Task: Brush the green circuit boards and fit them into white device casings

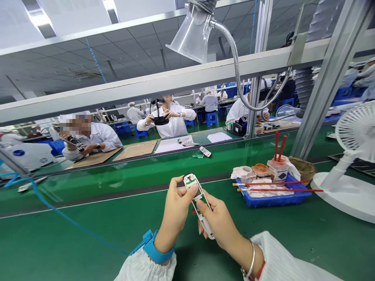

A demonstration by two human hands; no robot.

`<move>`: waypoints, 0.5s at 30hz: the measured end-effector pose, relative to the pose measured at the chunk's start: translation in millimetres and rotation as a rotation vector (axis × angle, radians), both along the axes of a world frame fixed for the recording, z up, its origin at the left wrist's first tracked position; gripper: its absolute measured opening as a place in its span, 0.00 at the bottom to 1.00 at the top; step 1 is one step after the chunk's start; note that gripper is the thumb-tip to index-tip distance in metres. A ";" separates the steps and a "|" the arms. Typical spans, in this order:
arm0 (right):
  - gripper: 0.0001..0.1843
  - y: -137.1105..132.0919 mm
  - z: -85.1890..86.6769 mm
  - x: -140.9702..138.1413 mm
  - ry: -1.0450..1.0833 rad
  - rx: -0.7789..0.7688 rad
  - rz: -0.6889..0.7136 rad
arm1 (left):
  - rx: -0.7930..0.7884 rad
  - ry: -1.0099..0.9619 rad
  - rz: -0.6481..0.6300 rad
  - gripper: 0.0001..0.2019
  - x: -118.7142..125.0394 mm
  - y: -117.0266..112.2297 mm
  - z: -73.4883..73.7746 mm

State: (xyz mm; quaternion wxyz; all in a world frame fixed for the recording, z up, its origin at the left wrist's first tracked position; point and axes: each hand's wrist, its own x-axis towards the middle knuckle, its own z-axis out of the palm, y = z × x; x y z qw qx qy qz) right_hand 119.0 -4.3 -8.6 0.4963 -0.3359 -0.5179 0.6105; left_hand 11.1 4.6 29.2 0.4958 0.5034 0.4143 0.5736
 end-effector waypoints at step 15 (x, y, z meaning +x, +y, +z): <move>0.27 28.8 -13.0 170.0 -0.266 -0.269 -0.427 | -0.108 0.136 0.079 0.27 13.4 173.1 -41.0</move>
